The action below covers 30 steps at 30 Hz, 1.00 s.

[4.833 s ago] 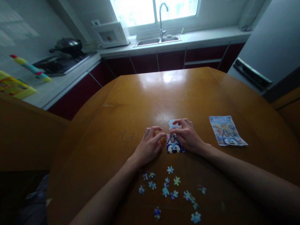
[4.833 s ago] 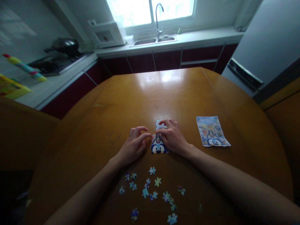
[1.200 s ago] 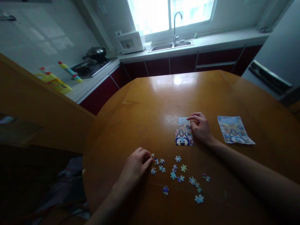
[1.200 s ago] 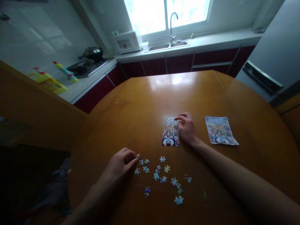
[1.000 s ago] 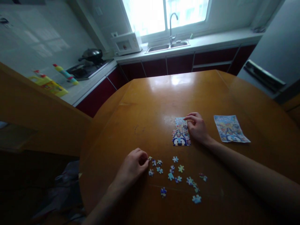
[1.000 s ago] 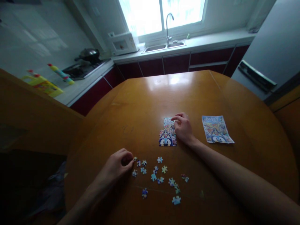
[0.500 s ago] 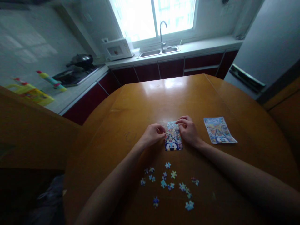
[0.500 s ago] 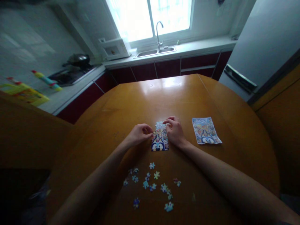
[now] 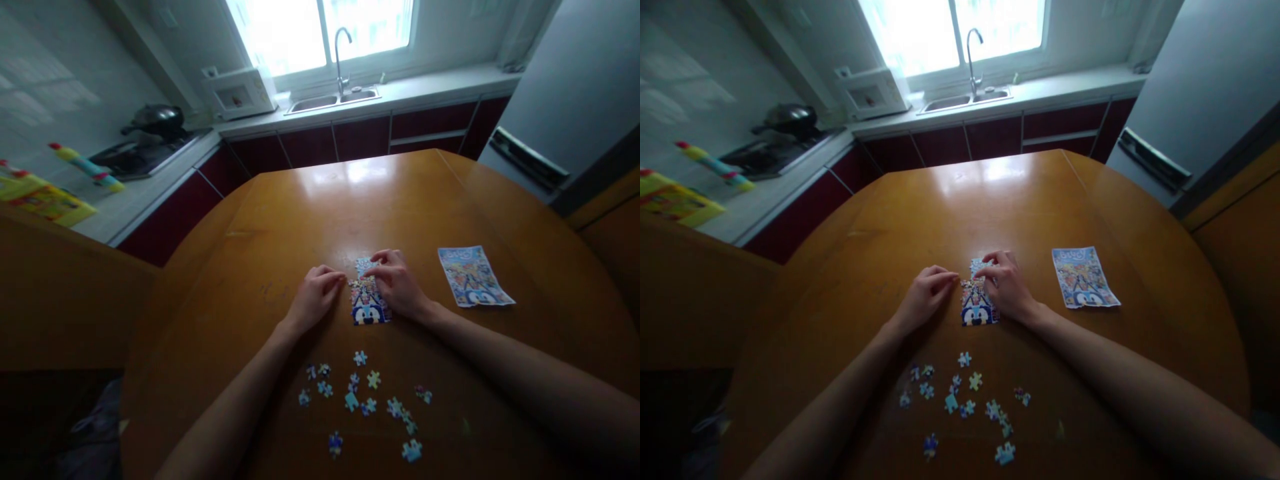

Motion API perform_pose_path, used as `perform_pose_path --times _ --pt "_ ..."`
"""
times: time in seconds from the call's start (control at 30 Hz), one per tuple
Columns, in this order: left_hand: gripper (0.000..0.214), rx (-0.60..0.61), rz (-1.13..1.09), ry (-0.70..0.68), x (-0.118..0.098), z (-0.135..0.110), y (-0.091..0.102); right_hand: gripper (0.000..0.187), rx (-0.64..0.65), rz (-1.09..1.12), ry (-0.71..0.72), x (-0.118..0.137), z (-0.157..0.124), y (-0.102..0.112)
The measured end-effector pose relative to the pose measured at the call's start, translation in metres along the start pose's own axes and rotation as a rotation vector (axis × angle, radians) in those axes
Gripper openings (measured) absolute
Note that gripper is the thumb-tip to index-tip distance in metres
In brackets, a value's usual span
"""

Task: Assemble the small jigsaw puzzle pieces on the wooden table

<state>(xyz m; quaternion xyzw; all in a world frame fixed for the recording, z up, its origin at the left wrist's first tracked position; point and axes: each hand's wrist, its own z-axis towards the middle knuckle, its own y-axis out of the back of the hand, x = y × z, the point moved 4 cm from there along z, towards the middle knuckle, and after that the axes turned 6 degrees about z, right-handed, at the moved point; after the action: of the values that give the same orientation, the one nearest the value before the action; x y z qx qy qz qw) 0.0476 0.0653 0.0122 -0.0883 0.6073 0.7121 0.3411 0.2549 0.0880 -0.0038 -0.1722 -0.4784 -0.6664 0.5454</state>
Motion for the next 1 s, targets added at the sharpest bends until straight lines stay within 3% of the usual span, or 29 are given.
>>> perform_pose_path --times 0.13,0.37,0.67,1.0 --pt "0.021 0.024 0.119 -0.054 -0.0011 -0.0024 -0.0077 0.028 0.092 -0.1 0.018 0.001 -0.0021 -0.0043" --pt "0.012 -0.01 0.083 -0.02 0.0004 0.0001 -0.0098 0.026 0.015 -0.097 -0.059 -0.0008 0.0013 -0.0018" --pt "0.012 -0.023 0.006 0.013 -0.0006 0.0008 -0.0084 0.027 0.003 -0.067 -0.03 0.0003 0.0015 -0.0008" --pt "0.012 -0.026 0.01 -0.027 -0.0018 -0.003 -0.007 0.026 0.197 -0.167 0.074 0.0056 -0.0026 -0.0072"
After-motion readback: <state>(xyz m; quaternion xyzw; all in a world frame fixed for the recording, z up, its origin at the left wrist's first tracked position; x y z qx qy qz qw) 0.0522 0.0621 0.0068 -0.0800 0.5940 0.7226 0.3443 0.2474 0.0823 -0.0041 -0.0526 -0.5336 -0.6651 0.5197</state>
